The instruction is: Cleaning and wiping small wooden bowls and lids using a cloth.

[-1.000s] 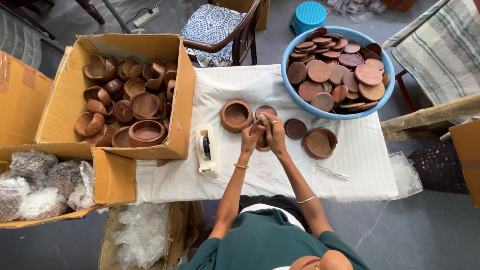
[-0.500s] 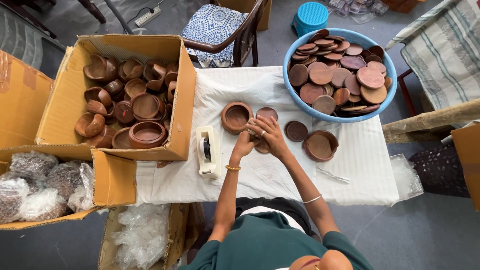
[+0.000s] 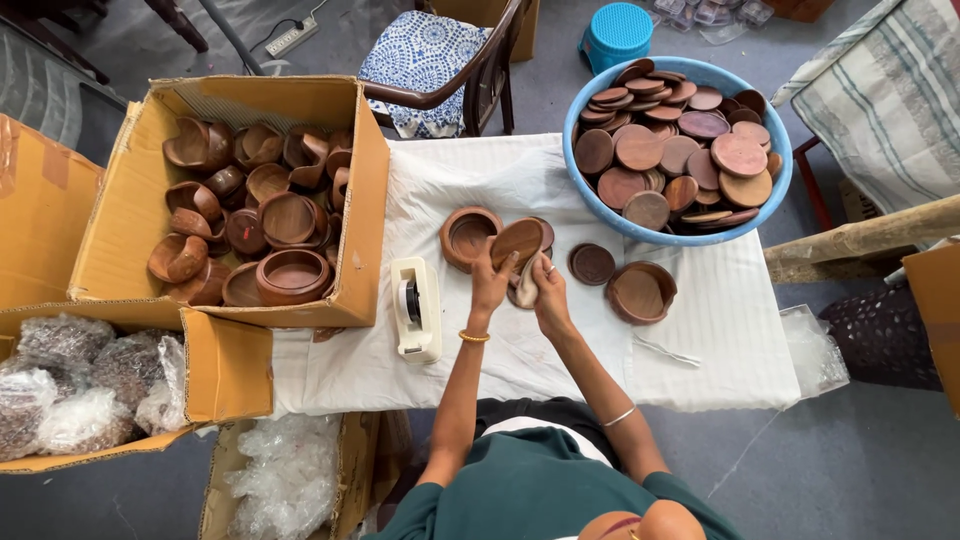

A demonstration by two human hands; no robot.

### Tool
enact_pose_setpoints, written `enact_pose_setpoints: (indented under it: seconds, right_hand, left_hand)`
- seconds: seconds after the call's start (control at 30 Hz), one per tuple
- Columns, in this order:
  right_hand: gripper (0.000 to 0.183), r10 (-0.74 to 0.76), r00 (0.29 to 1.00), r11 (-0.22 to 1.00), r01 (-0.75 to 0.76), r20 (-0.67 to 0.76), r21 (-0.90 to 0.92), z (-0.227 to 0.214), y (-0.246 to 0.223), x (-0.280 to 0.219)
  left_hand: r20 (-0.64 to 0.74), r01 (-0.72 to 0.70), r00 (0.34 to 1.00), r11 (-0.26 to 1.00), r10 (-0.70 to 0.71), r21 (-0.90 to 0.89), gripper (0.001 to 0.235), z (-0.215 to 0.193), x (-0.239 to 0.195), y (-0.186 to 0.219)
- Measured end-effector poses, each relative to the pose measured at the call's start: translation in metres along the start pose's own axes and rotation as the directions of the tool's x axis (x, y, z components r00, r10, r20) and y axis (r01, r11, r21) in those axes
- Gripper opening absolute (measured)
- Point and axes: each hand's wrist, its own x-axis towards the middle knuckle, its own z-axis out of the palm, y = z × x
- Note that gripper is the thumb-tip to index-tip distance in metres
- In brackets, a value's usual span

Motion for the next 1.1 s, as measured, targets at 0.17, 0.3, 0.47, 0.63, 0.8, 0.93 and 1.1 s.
enact_pose_setpoints:
  seconds: [0.17,0.3,0.47,0.63,0.8,0.93,1.1]
  right_hand:
    - [0.040,0.039,0.997,0.984,-0.026,-0.071,0.176,-0.045,0.010,0.020]
    - [0.031,-0.273,0.962,0.894,0.261,0.019,-0.365,-0.046,-0.029,0.027]
    - [0.037,-0.442,0.858,0.448,0.463,0.261,-0.765,0.008,-0.094,0.005]
    - [0.050,-0.430,0.596,-0.095,0.718,0.678,-0.690,0.032,-0.101,-0.003]
    - [0.055,-0.421,0.654,0.116,0.726,0.629,-0.678,0.025,-0.080,0.000]
    - [0.052,-0.459,0.750,0.328,0.641,0.476,-0.694,0.019,-0.058,-0.003]
    - [0.031,-0.425,0.900,0.758,0.413,0.099,-0.505,0.007,-0.026,-0.007]
  left_hand:
    - [0.058,0.085,0.995,0.996,-0.087,0.036,0.031,0.001,-0.009,0.001]
    - [0.065,0.079,0.995,0.997,-0.080,0.020,0.029,-0.011,-0.008,0.012]
    - [0.081,-0.024,0.997,0.983,0.009,0.181,0.024,-0.018,-0.009,0.016]
    - [0.129,-0.068,0.991,0.930,0.022,0.361,0.022,-0.025,-0.012,0.020]
    - [0.103,-0.076,0.994,0.927,0.041,0.368,0.030,-0.027,-0.018,0.018]
    - [0.045,-0.046,0.998,0.938,0.033,0.343,0.029,-0.028,-0.021,0.004]
    - [0.025,0.223,0.975,0.975,-0.222,-0.019,0.027,-0.025,-0.019,-0.007]
